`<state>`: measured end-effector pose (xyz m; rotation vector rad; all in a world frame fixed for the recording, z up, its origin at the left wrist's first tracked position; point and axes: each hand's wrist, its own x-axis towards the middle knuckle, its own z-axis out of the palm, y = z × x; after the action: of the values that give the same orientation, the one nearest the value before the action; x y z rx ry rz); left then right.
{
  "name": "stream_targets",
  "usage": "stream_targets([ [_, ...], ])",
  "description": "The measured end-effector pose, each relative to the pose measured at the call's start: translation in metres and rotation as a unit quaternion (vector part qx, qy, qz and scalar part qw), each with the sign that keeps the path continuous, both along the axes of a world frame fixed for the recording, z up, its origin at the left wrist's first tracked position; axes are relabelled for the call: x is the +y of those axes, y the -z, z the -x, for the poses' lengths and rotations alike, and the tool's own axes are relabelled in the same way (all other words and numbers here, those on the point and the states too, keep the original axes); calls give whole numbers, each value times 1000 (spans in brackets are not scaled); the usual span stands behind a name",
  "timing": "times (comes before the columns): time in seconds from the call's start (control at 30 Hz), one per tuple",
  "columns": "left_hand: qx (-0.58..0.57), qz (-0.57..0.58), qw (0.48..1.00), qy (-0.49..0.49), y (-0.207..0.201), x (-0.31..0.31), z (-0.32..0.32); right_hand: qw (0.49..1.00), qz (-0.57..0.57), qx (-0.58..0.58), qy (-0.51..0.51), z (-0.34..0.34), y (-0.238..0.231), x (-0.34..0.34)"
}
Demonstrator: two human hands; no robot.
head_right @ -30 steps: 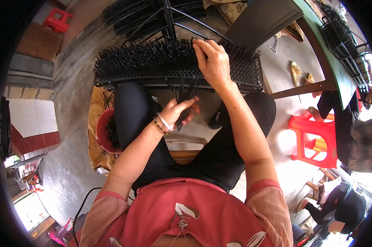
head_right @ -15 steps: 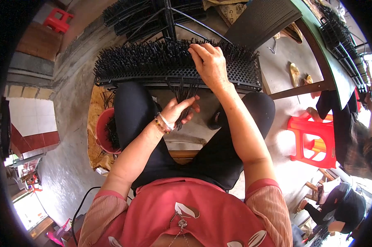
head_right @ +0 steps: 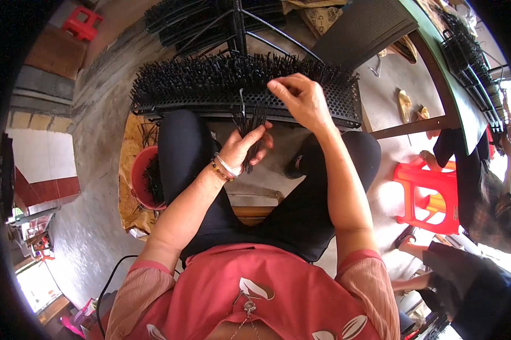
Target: Manually inserting bundles of black filaments into holes on a long brush strip base.
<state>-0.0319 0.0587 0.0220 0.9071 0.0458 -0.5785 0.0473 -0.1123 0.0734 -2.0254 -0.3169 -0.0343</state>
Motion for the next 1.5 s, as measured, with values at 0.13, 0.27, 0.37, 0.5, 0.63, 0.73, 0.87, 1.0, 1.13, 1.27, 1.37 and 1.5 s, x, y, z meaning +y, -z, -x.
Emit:
stream_targets([
  [0.13, -48, -16, 998, 22, 2, -2, 1, 988, -76, 130, -34, 7, 1, 2],
  [0.27, -28, -19, 999, 28, 4, -7, 3, 968, -182, 175, -5, 3, 5, -6],
  [0.37, -25, -26, 999, 38, 8, -8, 2, 972, -194, 133, 13, -3, 9, -12],
  [0.5, 18, -51, 998, 25, 17, -9, 0, 970, -223, 59, 77, -9, 11, -14],
  [0.63, 55, -108, 992, 21, 16, -13, 2, 970, -187, -54, 147, -14, 14, -10],
  [0.73, 55, -89, 994, 23, 19, -13, 2, 977, -83, -116, 159, -15, 16, -6],
  [0.87, 58, -88, 994, 23, 19, -10, 2, 975, -14, -167, 144, -13, 10, -1],
  [1.0, 62, -92, 993, 27, 17, -10, 2, 970, 12, -203, 134, -13, 9, -2],
  [1.13, 63, -93, 993, 27, 17, -10, 2, 964, 31, -231, 128, -15, 10, -2],
  [1.27, 68, -106, 992, 29, 14, -10, 1, 959, 65, -257, 104, -14, 9, -1],
  [1.37, 69, -97, 992, 29, 16, -11, 2, 953, 80, -276, 93, -15, 9, 0],
  [1.5, 71, -102, 992, 28, 16, -11, 2, 964, 54, -246, 89, -14, 8, 2],
])
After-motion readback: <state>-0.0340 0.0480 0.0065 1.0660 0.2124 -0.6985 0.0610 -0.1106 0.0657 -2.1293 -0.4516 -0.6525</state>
